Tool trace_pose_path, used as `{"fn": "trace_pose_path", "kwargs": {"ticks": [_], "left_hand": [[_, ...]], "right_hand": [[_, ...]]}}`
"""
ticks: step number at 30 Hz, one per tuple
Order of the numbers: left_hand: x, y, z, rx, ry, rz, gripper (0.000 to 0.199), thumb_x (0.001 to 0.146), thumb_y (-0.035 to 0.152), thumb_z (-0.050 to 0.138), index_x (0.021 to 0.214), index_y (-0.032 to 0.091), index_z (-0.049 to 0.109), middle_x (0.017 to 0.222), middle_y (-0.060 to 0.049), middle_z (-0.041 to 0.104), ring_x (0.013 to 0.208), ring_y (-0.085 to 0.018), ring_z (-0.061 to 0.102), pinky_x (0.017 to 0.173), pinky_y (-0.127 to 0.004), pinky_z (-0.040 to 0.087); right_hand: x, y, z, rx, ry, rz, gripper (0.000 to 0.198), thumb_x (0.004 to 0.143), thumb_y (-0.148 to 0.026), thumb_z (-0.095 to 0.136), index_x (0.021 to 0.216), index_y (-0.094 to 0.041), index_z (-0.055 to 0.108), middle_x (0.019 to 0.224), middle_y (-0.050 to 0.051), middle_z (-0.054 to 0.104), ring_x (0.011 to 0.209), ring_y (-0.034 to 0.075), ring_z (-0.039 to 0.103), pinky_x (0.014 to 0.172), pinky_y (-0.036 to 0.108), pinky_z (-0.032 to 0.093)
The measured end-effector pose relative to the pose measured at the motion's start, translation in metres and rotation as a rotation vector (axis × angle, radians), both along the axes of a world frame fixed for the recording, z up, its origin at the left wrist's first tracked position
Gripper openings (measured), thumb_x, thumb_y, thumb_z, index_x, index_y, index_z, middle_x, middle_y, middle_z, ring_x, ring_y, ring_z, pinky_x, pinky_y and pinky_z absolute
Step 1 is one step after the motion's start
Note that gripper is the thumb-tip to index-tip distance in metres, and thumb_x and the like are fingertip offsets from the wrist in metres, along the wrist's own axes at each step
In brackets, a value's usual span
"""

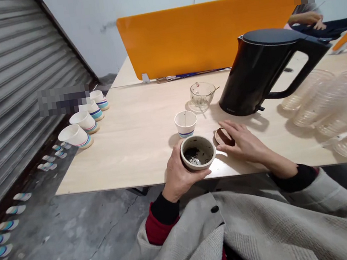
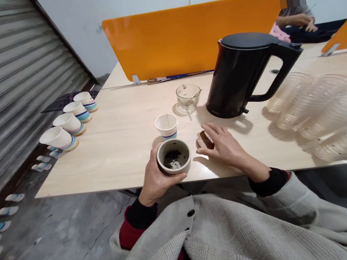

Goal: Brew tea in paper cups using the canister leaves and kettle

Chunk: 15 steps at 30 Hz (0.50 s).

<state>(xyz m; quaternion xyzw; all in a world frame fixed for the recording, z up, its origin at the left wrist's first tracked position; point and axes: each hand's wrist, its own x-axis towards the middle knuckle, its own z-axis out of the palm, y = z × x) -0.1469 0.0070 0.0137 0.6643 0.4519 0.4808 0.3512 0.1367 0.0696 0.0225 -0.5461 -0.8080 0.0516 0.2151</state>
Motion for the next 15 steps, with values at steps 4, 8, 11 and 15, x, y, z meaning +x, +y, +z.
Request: {"fn": "trace_pose_path", "kwargs": {"ticks": [4,8,11,15], "left_hand": [[-0.002,0.000,0.000,-0.011,0.007,-0.011,0.102,0.065,0.045,0.103,0.150,0.026,0.049,0.149,-0.013,0.064,0.139,-0.038,0.064,0.121,-0.056,0.050],[-0.003,-0.001,0.000,0.015,-0.003,-0.021,0.101,0.065,0.046,0.102,0.150,0.027,0.050,0.151,-0.012,0.063,0.143,-0.038,0.061,0.123,-0.054,0.048],[-0.004,-0.001,-0.001,0.022,-0.003,-0.024,0.104,0.065,0.046,0.103,0.152,0.027,0.049,0.152,-0.012,0.062,0.143,-0.037,0.061,0.122,-0.053,0.049],[-0.004,-0.001,-0.002,0.033,0.016,-0.029,0.103,0.066,0.047,0.103,0.152,0.027,0.049,0.152,-0.012,0.063,0.142,-0.037,0.062,0.121,-0.052,0.050]], "right_hand": [[-0.001,0.039,0.042,-0.100,0.256,-0.168,0.093,0.092,-0.067,0.066,0.166,-0.016,0.043,0.145,0.024,0.069,0.125,0.043,0.071,0.102,0.059,0.060],[-0.018,0.093,0.062,-0.198,0.393,-0.279,0.088,0.094,-0.056,0.068,0.164,-0.010,0.042,0.108,0.017,0.080,0.094,0.036,0.077,0.081,0.051,0.063],[-0.035,0.124,0.058,-0.231,0.542,-0.306,0.065,0.100,-0.048,0.063,0.153,-0.012,0.052,0.108,0.015,0.078,0.086,0.027,0.075,0.071,0.041,0.060],[-0.052,0.142,0.054,-0.192,0.646,-0.323,0.027,0.110,-0.039,0.051,0.116,-0.017,0.065,0.100,0.008,0.074,0.080,0.015,0.065,0.072,0.033,0.055]]}}
